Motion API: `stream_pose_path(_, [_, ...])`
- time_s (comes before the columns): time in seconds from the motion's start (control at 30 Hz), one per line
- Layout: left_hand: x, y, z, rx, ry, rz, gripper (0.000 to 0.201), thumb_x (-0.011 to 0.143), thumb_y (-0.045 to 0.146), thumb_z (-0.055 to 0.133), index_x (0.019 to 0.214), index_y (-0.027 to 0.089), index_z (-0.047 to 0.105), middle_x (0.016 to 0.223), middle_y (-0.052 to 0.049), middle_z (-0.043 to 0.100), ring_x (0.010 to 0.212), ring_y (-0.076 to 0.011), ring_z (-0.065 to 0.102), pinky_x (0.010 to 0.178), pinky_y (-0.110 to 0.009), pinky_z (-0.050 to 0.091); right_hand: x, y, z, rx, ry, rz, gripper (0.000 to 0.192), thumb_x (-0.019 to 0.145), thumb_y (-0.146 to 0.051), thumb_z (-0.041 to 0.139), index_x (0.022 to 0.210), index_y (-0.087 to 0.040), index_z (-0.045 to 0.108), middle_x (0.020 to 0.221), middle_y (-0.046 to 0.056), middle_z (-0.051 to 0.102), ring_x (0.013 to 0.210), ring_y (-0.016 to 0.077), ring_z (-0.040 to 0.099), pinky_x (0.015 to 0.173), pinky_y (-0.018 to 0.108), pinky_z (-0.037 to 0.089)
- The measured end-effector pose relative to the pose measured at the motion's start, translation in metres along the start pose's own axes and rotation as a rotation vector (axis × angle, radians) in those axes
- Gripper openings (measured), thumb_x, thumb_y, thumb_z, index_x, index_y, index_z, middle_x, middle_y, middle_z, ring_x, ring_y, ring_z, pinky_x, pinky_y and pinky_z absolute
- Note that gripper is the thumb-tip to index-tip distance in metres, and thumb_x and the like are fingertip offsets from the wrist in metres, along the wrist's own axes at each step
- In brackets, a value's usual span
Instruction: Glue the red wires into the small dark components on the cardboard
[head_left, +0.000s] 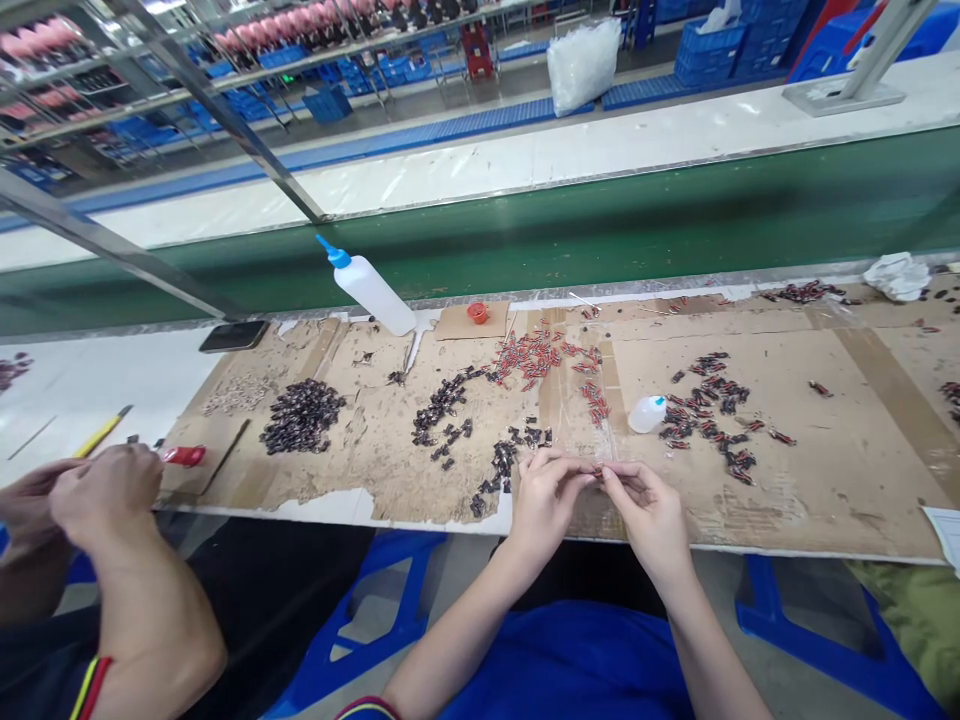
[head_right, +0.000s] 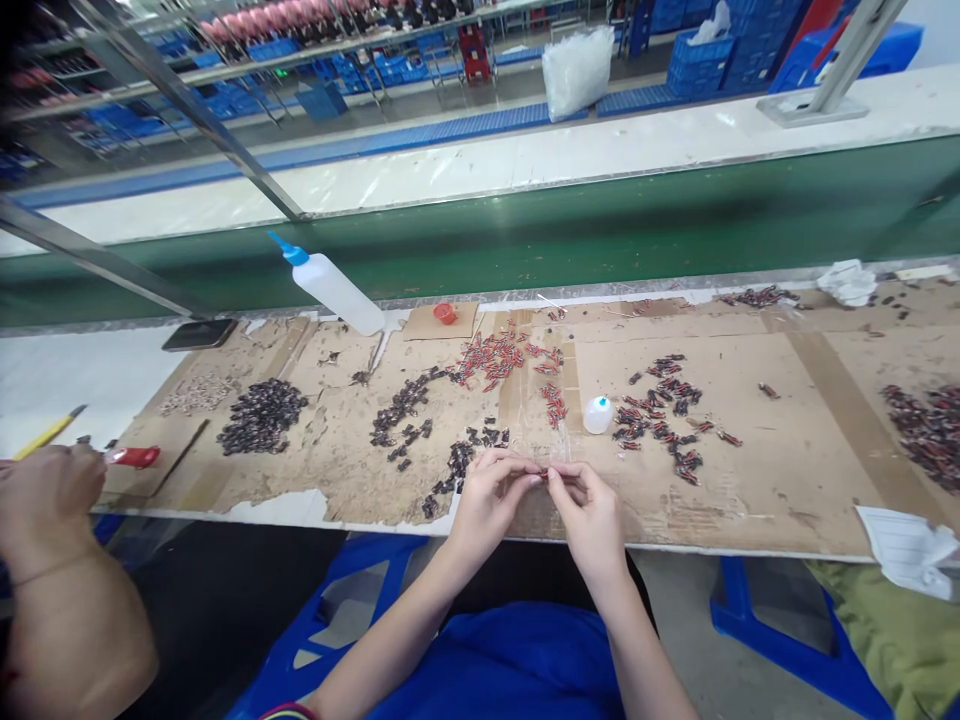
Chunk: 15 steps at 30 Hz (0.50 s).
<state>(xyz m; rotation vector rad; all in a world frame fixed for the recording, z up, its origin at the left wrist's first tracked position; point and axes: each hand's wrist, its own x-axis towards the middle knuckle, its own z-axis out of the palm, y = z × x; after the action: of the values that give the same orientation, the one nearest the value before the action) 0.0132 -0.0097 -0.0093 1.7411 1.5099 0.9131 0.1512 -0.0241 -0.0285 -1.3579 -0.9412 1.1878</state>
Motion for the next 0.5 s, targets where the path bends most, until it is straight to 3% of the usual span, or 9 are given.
stream_pose_path(0.27, [0.0009,0.0067,0.0055,-0.359,0.025,-0.095,0.008,0.080,0.022,0.069,0.082,0.021,0.076,0.084,-0.006,0.073,0.084,-0.0181,0.067,0.079,-0.032,0.054,-0.0050,-0.0063,0.0024,-0.041,0.089,-0.091,0.037,0.072,-0.056,0.071,0.076,-0.019,0.069,0.075,0.008,0.075,0.073,0.0228,0.072,0.071,0.036,0.061])
stream_pose_path(0.5, [0.0006,0.0089,0.0041,-0.398,-0.003,-0.138,0.008,0.078,0.020,0.067,0.080,0.019,0.074,0.084,-0.006,0.074,0.085,-0.0183,0.066,0.083,-0.032,0.054,-0.0043,-0.0078,-0.0040,-0.149,0.044,-0.139,0.031,0.077,-0.050,0.068,0.079,-0.020,0.073,0.083,0.009,0.076,0.079,0.0242,0.072,0.078,0.039,0.059])
